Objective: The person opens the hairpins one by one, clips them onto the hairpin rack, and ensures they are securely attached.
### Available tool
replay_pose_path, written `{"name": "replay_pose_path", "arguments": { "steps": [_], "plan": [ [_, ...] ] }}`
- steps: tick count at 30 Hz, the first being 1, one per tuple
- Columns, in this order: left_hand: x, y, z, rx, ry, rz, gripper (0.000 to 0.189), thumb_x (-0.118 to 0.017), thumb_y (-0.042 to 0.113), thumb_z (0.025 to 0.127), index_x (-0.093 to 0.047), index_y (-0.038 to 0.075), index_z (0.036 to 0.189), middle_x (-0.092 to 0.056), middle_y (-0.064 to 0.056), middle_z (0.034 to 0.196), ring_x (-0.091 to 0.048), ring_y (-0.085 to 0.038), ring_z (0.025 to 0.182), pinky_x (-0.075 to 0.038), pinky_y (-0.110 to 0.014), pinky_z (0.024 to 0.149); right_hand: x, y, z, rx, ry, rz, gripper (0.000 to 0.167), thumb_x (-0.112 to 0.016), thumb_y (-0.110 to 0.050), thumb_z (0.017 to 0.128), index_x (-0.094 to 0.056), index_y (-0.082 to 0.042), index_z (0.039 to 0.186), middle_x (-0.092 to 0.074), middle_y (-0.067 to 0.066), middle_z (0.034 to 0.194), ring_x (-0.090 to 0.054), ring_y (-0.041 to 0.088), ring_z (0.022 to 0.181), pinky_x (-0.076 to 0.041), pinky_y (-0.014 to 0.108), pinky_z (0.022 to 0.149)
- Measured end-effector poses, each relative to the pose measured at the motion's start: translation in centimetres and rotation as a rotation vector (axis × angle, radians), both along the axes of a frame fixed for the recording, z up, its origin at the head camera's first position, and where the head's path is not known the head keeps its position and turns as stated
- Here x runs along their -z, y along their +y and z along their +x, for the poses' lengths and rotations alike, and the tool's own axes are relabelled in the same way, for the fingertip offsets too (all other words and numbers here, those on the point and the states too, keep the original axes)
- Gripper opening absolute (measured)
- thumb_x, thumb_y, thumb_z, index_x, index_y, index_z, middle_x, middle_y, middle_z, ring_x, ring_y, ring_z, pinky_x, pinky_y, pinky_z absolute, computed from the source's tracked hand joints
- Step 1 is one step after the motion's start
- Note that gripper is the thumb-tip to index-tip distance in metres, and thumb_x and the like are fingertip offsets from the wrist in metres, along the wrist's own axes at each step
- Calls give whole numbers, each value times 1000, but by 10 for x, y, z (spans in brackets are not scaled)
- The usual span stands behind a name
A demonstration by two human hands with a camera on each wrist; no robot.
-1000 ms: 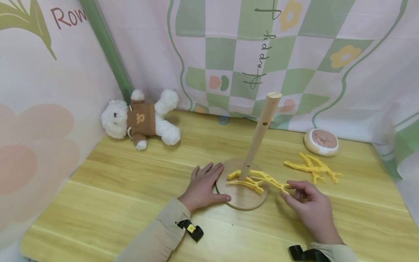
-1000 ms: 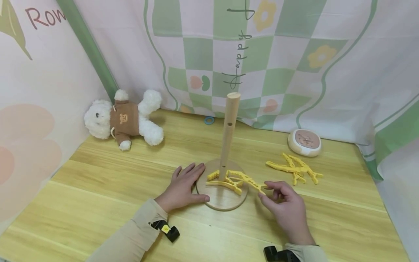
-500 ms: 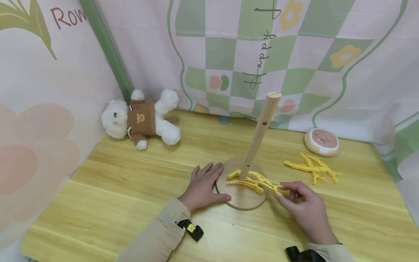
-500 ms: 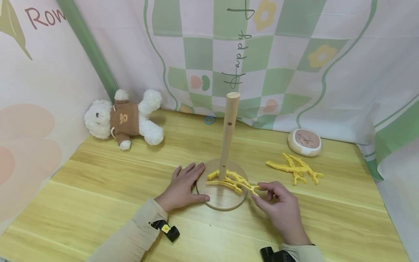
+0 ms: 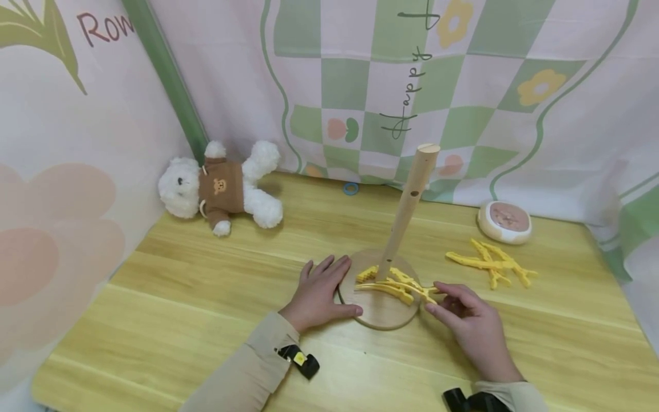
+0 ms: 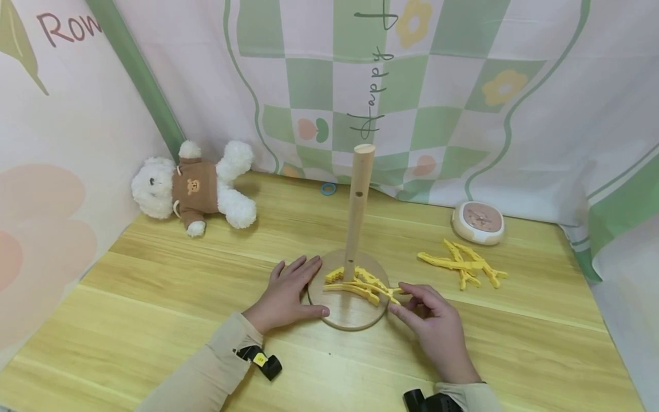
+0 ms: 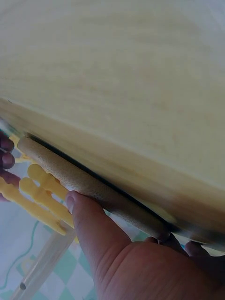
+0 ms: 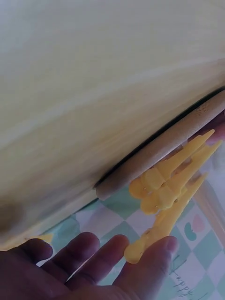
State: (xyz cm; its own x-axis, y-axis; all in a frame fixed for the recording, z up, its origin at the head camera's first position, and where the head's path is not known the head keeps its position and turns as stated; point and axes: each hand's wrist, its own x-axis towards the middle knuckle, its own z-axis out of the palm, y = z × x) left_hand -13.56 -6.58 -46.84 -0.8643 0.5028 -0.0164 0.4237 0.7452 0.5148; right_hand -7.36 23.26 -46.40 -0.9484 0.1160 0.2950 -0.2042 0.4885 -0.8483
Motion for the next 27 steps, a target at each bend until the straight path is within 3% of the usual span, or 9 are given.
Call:
{"name": "replay_pose_path", "arguments": {
  "steps": [11,18,27],
  "plan": [
    [-1,0,1,-3,-8,-4,104,-70,66,82,-25,15,161,-24,1,165,-15,-25,153,-2,-59,120,2,5,1,-53,-26,-27,43,-78,5,83,-68,1,125,-71,2,103,-62,7,80,-51,16,67],
    [1,1,0,6,7,0,104,-70,67,82,-26,14,160,-25,1,165,-16,-26,153,-4,-60,120,0,8,3,-95,-26,-110,41,-71,12,86,-64,8,126,-73,3,107,-64,9,83,-53,16,72],
    [2,0,0,0,9,-4,104,-70,67,82,-26,15,160,-25,1,165,-16,-26,153,-3,-59,120,2,9,2,-91,-95,-212,38,-71,9,88,-63,11,125,-75,-1,106,-66,9,81,-54,17,69]
  ]
}}
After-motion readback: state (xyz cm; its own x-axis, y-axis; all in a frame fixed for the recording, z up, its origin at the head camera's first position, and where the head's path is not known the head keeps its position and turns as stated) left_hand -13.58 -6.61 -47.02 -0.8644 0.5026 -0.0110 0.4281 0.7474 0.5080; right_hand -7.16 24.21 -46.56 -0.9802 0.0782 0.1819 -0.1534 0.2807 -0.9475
